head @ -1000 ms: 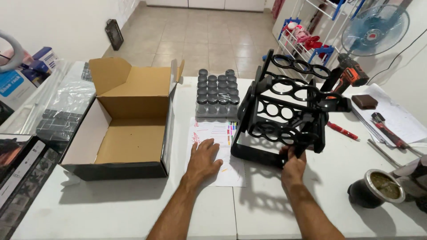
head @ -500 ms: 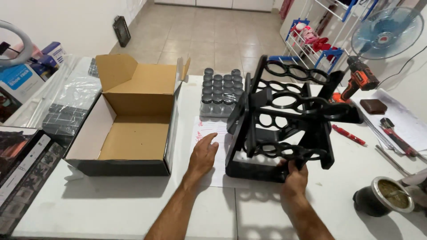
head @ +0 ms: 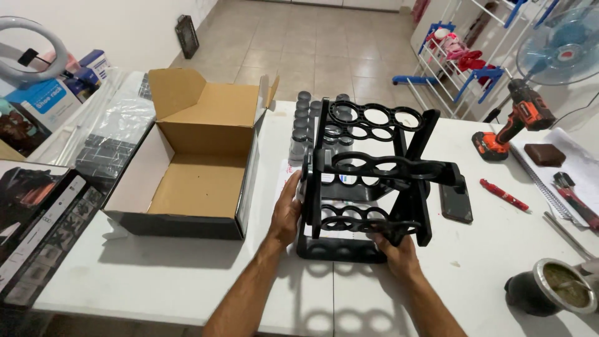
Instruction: The person starts by checking a timer on a phone, then packs a set of colored pens into a plastic sleeve. They then move items to a shelf and return to the table to disassemble a black plastic rotating spice rack, pulling apart the tiers and central column.
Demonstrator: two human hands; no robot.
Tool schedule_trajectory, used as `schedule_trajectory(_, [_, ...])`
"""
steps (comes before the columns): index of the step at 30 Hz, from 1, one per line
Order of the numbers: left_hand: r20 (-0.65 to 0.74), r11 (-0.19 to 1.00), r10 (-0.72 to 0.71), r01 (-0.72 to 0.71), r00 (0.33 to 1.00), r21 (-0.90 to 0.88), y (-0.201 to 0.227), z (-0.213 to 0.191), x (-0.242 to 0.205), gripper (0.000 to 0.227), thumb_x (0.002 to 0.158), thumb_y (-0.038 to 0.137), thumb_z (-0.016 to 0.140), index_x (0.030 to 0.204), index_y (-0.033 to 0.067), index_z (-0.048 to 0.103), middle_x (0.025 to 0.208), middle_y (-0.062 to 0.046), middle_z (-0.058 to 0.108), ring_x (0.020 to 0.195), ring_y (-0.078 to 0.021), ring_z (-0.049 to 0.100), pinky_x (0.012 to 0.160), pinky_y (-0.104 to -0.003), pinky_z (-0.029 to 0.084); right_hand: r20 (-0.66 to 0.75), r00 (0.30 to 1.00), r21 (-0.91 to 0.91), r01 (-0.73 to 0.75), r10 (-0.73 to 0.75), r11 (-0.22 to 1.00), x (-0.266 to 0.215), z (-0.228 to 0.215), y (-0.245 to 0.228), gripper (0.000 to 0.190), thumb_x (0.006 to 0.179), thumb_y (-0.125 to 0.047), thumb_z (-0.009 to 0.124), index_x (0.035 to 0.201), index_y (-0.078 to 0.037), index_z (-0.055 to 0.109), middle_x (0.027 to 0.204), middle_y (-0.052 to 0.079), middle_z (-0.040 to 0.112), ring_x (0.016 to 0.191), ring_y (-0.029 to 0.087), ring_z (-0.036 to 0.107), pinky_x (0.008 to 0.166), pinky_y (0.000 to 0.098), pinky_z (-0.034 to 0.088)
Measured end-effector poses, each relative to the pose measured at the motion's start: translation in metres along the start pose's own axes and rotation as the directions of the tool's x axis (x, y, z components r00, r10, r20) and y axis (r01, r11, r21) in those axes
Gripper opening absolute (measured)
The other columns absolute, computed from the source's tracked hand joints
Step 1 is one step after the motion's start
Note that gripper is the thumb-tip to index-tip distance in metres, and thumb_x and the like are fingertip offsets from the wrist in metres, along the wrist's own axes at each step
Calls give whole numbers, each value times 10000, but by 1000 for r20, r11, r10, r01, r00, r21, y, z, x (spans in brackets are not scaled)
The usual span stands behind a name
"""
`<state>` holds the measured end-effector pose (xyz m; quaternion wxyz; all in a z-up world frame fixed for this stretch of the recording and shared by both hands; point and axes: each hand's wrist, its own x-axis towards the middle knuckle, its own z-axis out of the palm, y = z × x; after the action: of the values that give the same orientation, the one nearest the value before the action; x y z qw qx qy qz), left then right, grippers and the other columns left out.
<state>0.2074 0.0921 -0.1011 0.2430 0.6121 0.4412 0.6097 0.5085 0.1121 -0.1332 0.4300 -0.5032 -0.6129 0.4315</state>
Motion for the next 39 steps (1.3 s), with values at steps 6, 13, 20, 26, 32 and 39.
schedule_trajectory(6, [-229,967,246,-220,942,132,32,-15,-13,793,985,691,405,1449,58,521,1462,-202,488,1395,-393,462,1177,-520,348,-25,990,102,144,-142,984,5,-25,-19,714,750,-228,833,1389,-67,559,1220,138,683,1172,278,647,1001,387,506])
schedule_trajectory(13, [90,680,608,-576,788,454,124,-24,-23,541,835,490,703,1255,150,692,1398,-134,594,1312,-351,577,1162,-533,410,-468,506,-44,805,-725,591,-26,-63,-65,232,802,148,735,932,75,557,835,222,596,736,314,597,734,345,494])
schedule_trajectory(20, [344,425,465,-547,816,722,160,-17,2,439,630,258,764,1030,113,660,1385,-136,565,1373,-332,494,1174,-567,305,326,396,-526,831,-858,184,-26,27,-195,438,820,-277,797,1206,-108,677,951,112,738,865,345,721,834,460,554])
schedule_trajectory(26, [432,311,399,-563,809,766,152,-14,9,428,560,228,646,950,54,673,1294,-155,583,1352,-345,483,1145,-630,277,458,673,-607,714,-581,349,-12,34,-201,230,969,-361,624,1121,-189,631,821,105,748,808,395,728,700,562,572])
schedule_trajectory(32, [433,246,344,-525,833,814,151,-8,11,422,568,211,601,952,63,695,1303,-153,569,1372,-333,445,1178,-662,185,515,775,-675,630,-367,383,-6,31,-209,216,961,-444,595,1076,-272,659,851,27,760,904,303,756,780,479,603])
schedule_trajectory(39, [440,235,398,-553,805,799,159,-11,10,378,589,175,547,920,53,683,1277,-154,573,1341,-337,462,1141,-726,180,540,815,-689,572,-212,445,-6,28,-224,255,984,-443,552,1104,-257,679,910,65,783,948,350,757,819,525,592])
